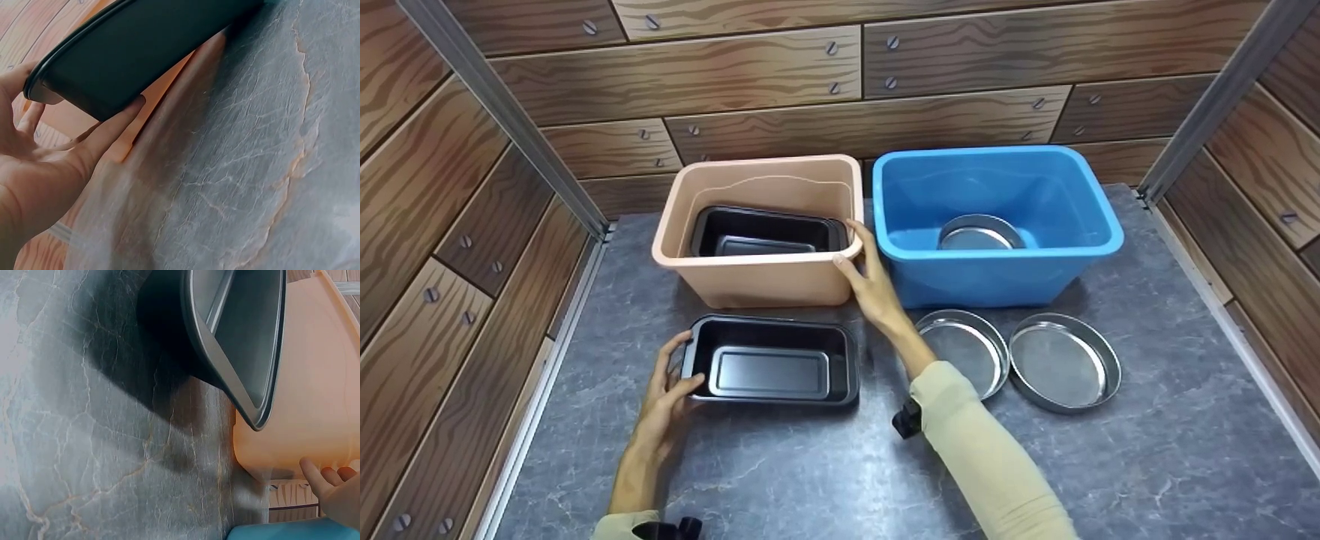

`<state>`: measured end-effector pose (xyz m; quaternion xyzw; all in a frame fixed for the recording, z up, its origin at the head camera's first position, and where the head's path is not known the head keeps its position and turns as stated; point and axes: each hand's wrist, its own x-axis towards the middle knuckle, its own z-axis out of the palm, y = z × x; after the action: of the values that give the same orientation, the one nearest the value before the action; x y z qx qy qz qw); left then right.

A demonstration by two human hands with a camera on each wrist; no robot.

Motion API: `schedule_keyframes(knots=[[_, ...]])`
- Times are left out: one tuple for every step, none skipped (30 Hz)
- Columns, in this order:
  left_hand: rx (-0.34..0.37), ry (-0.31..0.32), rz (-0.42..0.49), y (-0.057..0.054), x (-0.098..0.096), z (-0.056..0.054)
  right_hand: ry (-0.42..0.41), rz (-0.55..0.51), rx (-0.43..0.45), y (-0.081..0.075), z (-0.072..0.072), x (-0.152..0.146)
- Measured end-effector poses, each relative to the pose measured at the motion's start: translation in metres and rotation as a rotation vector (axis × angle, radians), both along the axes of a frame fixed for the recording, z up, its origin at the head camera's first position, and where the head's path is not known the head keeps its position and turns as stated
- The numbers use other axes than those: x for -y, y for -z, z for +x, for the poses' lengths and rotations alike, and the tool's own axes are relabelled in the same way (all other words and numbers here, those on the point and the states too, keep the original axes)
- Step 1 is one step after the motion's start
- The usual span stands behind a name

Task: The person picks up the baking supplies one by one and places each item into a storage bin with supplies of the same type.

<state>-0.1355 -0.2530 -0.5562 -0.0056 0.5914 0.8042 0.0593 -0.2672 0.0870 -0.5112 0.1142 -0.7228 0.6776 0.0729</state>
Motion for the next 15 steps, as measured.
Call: schedule_keyframes(knots=[[-0.001, -0.005, -0.001, 0.000, 0.001, 0.000, 0.000, 0.003, 0.002, 0.000, 0.000, 0.000], [-0.002, -0.009, 0.000, -0.001, 0.001, 0.001, 0.001, 0.006, 0.004, 0.000, 0.000, 0.000], [-0.003, -0.015, -0.002, -0.002, 0.001, 0.001, 0.003, 0.008, 0.006, -0.001, 0.000, 0.000], [-0.006, -0.019, -0.007, -0.002, 0.002, 0.001, 0.003, 0.008, 0.006, -0.001, 0.001, 0.001], [-0.009, -0.025, -0.012, -0.003, 0.003, 0.001, 0.005, 0.009, 0.006, -0.002, 0.001, 0.001], [-0.010, -0.032, -0.015, -0.003, 0.004, 0.001, 0.005, 0.007, 0.006, -0.003, 0.002, 0.001], [-0.013, -0.040, -0.021, -0.003, 0.004, 0.002, 0.005, 0.004, 0.006, -0.005, 0.004, 0.002], [-0.014, -0.050, -0.025, -0.004, 0.005, 0.002, 0.002, 0.000, 0.006, -0.010, 0.007, 0.002], [-0.015, -0.059, -0.029, -0.004, 0.006, 0.002, 0.000, -0.003, 0.008, -0.013, 0.010, 0.003], [-0.017, -0.066, -0.031, -0.004, 0.007, 0.002, 0.000, -0.002, 0.010, -0.018, 0.013, 0.003], [-0.016, -0.073, -0.027, -0.004, 0.008, 0.002, 0.001, 0.002, 0.013, -0.022, 0.016, 0.003], [-0.015, -0.080, -0.020, -0.004, 0.009, 0.003, 0.002, 0.005, 0.015, -0.026, 0.019, 0.003], [-0.015, -0.086, -0.016, -0.005, 0.010, 0.003, 0.003, 0.009, 0.016, -0.030, 0.022, 0.003], [-0.014, -0.092, -0.007, -0.005, 0.011, 0.003, 0.005, 0.012, 0.017, -0.033, 0.024, 0.003], [-0.013, -0.099, 0.002, -0.005, 0.011, 0.004, 0.008, 0.016, 0.016, -0.034, 0.024, 0.003]])
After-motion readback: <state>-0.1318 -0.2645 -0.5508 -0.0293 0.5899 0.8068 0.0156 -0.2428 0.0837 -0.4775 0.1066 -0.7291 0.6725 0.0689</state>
